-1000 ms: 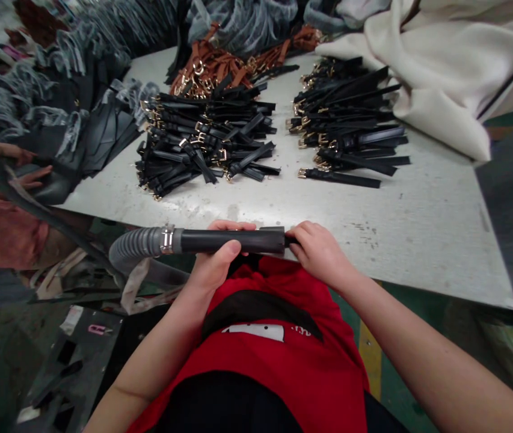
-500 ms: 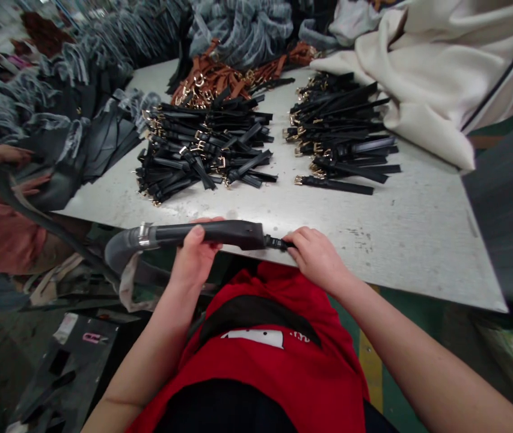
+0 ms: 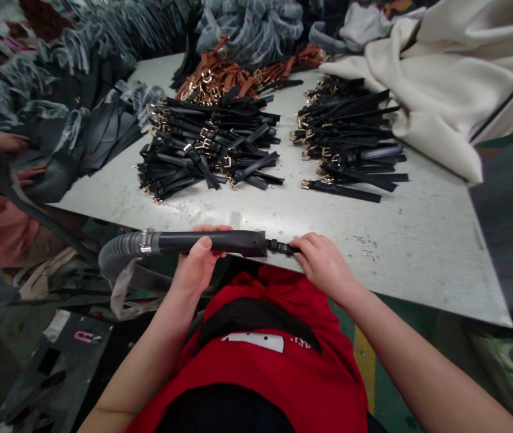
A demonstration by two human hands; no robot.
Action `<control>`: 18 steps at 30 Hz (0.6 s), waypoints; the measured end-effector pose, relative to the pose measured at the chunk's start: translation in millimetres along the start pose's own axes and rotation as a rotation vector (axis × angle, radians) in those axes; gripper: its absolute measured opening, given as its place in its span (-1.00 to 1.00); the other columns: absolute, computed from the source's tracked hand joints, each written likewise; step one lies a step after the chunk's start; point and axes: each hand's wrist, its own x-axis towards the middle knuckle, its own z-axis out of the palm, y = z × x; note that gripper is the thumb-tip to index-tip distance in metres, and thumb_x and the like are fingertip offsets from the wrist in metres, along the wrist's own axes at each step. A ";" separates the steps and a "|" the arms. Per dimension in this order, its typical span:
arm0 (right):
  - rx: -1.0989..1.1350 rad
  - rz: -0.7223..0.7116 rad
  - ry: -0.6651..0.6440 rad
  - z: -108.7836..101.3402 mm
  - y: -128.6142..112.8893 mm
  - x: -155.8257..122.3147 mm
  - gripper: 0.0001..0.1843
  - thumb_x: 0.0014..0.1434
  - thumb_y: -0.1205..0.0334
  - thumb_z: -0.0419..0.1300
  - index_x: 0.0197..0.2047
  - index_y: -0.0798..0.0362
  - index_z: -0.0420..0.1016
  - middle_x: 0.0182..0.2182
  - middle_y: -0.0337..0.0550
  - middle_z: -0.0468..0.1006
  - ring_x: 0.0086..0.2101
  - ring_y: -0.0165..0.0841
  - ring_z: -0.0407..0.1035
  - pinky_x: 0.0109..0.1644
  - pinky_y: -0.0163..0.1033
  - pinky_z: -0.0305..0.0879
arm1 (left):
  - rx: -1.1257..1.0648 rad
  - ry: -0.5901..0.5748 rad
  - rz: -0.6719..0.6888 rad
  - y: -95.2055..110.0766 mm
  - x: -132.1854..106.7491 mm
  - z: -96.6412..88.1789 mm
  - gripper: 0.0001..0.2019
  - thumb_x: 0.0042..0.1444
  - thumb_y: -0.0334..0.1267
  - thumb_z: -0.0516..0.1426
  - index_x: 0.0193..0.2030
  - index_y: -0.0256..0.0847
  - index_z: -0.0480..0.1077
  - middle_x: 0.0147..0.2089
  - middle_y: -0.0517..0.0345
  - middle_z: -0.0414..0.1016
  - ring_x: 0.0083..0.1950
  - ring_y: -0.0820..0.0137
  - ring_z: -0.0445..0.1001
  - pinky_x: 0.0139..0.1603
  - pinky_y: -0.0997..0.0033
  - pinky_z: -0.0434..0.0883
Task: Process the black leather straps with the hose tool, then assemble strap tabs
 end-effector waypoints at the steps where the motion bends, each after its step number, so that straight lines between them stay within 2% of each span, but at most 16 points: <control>1: -0.002 -0.001 0.002 0.1 0.2 0.0 -0.75 0.17 0.24 -0.01 -0.14 0.12 0.40 -0.28 -0.02 0.44 -0.24 -0.25 0.28 -0.15 -0.13 0.23 | -0.001 0.003 0.003 0.3 -0.2 0.3 -0.73 -0.12 -0.15 0.22 -0.30 -0.20 0.32 -0.22 0.10 0.53 -0.39 0.49 0.42 -0.46 0.52 0.31; 7: 0.016 0.003 0.011 -0.6 1.0 0.6 -0.74 0.18 0.23 -0.02 -0.14 0.11 0.40 -0.28 -0.02 0.44 -0.23 -0.25 0.28 -0.15 -0.14 0.23 | -0.019 -0.053 -0.028 2.8 -3.7 1.3 -0.75 -0.11 -0.19 0.22 -0.29 -0.21 0.34 -0.20 0.09 0.53 -0.37 0.49 0.42 -0.44 0.52 0.32; 13: 0.012 0.008 0.001 3.2 1.9 -0.2 -0.73 0.17 0.22 -0.02 -0.13 0.10 0.41 -0.28 -0.02 0.43 -0.24 -0.25 0.29 -0.15 -0.13 0.23 | -0.035 -0.007 -0.015 0.7 -4.0 4.3 -0.76 -0.12 -0.20 0.23 -0.30 -0.21 0.34 -0.22 0.11 0.53 -0.38 0.50 0.40 -0.45 0.53 0.29; 16: -0.020 -0.002 0.024 3.7 0.3 -1.9 -0.73 0.17 0.22 -0.02 -0.13 0.10 0.41 -0.28 -0.03 0.44 -0.24 -0.26 0.30 -0.15 -0.14 0.24 | -0.079 0.010 -0.059 0.7 -3.0 7.2 -0.74 -0.13 -0.18 0.23 -0.29 -0.22 0.35 -0.23 0.09 0.53 -0.36 0.47 0.42 -0.44 0.53 0.29; 18: -0.074 -0.029 0.035 0.9 2.8 -1.3 -0.74 0.18 0.24 -0.02 -0.13 0.08 0.41 -0.27 -0.04 0.45 -0.24 -0.28 0.31 -0.17 -0.17 0.24 | -0.112 0.062 -0.090 5.4 -4.0 1.2 -0.74 -0.12 -0.18 0.23 -0.30 -0.24 0.35 -0.25 0.09 0.53 -0.34 0.46 0.43 -0.43 0.53 0.29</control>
